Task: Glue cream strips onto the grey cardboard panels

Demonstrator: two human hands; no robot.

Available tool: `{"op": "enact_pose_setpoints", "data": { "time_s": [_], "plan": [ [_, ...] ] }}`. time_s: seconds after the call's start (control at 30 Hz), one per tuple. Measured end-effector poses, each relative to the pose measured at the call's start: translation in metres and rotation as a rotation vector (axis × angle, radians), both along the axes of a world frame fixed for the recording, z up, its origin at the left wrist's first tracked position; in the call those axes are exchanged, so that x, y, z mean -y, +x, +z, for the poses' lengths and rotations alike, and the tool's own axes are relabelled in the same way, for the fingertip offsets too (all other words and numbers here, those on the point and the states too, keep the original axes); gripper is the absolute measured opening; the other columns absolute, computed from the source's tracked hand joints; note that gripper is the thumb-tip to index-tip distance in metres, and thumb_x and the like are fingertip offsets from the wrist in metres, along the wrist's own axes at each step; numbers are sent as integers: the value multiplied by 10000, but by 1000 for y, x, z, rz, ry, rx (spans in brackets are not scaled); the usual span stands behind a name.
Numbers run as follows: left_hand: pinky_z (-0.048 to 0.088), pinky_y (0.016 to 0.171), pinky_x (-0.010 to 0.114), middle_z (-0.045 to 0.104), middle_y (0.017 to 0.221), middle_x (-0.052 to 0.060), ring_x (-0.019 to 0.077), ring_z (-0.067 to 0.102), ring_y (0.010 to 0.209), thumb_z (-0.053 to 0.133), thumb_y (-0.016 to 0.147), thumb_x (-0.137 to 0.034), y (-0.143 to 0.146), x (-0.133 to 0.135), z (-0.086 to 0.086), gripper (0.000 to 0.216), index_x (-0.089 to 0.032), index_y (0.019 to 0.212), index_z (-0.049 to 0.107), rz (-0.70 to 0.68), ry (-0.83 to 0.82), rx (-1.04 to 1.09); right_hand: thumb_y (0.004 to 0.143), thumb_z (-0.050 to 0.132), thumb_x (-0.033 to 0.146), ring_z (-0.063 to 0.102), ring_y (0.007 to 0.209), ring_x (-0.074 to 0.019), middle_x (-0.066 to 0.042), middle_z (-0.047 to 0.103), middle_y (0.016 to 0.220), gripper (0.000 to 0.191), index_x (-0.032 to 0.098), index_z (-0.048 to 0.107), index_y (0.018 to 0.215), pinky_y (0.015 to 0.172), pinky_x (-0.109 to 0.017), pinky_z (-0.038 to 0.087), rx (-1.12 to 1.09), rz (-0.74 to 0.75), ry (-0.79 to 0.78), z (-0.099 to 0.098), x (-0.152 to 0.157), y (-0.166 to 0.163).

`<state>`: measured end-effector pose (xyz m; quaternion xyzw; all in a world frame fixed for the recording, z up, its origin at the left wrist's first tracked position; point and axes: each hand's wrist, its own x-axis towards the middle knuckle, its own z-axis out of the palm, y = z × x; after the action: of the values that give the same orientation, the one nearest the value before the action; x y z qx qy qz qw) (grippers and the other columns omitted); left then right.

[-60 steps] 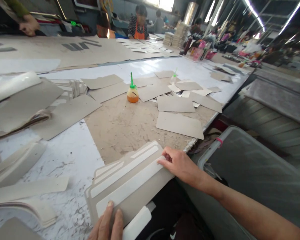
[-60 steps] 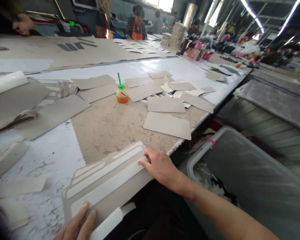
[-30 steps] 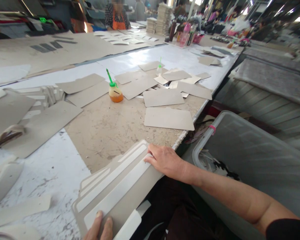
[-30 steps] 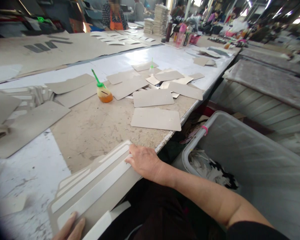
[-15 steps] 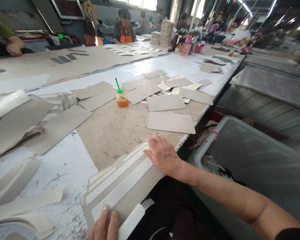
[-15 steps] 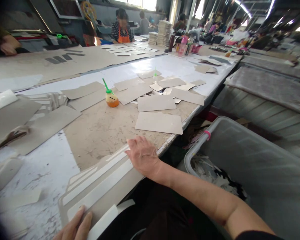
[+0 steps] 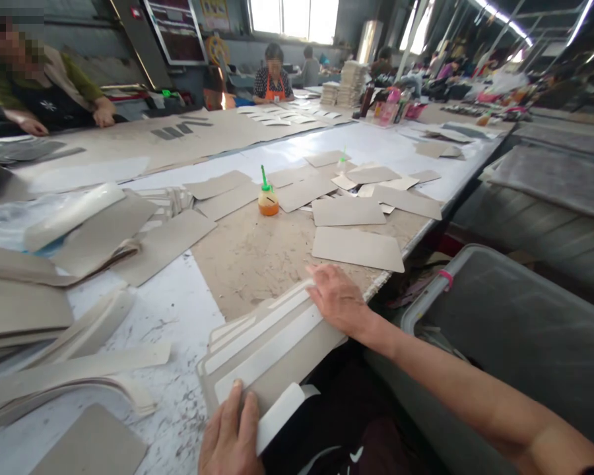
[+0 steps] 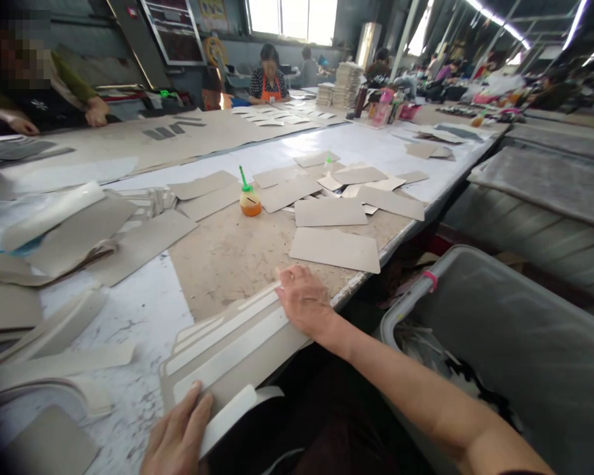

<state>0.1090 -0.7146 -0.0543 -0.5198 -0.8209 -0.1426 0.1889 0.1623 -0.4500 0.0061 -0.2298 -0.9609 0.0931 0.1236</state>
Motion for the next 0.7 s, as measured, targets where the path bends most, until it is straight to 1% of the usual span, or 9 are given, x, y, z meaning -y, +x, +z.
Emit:
{"op": "enact_pose_setpoints", "data": {
  "time_s": [0.07, 0.13, 0.2, 0.27, 0.33, 0.43, 0.5, 0.6, 0.7],
  "plan": [
    [449, 862, 409, 477, 1216, 181, 302, 499, 1061, 315, 662, 47, 1, -1, 0, 536, -134, 1156, 418, 6, 0, 5, 936, 384, 286, 505, 963, -239, -119, 603, 955, 282, 144, 624, 977, 861, -360, 398, 105, -57, -27, 7, 0, 17],
    [453, 858, 423, 467, 1225, 188, 314, 494, 1064, 321, 662, 48, 3, -1, 0, 535, -132, 1156, 413, 19, -2, 1, 933, 394, 280, 518, 895, -221, -95, 604, 872, 282, 164, 632, 837, 818, -338, 410, 161, -48, -32, 9, 3, 30],
    [458, 858, 424, 470, 1228, 178, 309, 498, 1061, 321, 660, 53, 4, -1, -2, 549, -143, 1166, 408, 33, 9, -4, 915, 435, 267, 511, 907, -215, -85, 600, 881, 232, 171, 628, 826, 824, -330, 406, 142, -37, -50, 7, 7, 36],
    [463, 862, 421, 478, 1228, 164, 301, 501, 1064, 322, 661, 58, 4, -1, -5, 567, -156, 1179, 403, 46, 20, -4, 885, 485, 246, 498, 947, -215, -80, 598, 912, 156, 170, 616, 848, 860, -340, 392, 66, -46, -125, 5, 8, 37],
    [468, 866, 420, 476, 1238, 155, 298, 500, 1075, 328, 668, 55, 5, -1, -7, 577, -171, 1194, 397, 53, 27, 5, 850, 527, 246, 510, 929, -197, -65, 595, 919, 101, 167, 585, 873, 853, -332, 400, -70, -89, -302, 4, 7, 35],
    [471, 873, 428, 464, 1254, 154, 300, 496, 1093, 340, 683, 43, 6, 0, -10, 583, -188, 1216, 383, 51, 43, 24, 826, 537, 321, 550, 761, -153, -23, 596, 830, 180, 167, 509, 914, 696, -281, 443, -238, -135, -755, 5, 5, 30],
    [472, 873, 433, 463, 1254, 160, 303, 495, 1098, 337, 684, 44, 7, -1, -11, 586, -185, 1221, 381, 59, 55, 26, 816, 538, 369, 546, 681, -135, 0, 594, 774, 228, 162, 497, 902, 613, -252, 432, -246, -91, -998, 6, 5, 28],
    [471, 873, 437, 462, 1259, 175, 309, 488, 1104, 320, 675, 57, 8, -1, -12, 595, -162, 1225, 382, 68, 61, 26, 803, 558, 383, 539, 683, -125, 3, 593, 769, 240, 147, 540, 841, 612, -237, 420, -227, -7, -1099, 9, 7, 26],
    [457, 895, 443, 444, 1282, 169, 312, 468, 1131, 311, 659, 62, 9, 0, -11, 646, -161, 1264, 354, 63, 80, 53, 820, 551, 394, 554, 731, -133, -5, 610, 808, 273, 140, 578, 915, 640, -237, 432, -281, 45, -1164, 11, 8, 24]
  ]
}}
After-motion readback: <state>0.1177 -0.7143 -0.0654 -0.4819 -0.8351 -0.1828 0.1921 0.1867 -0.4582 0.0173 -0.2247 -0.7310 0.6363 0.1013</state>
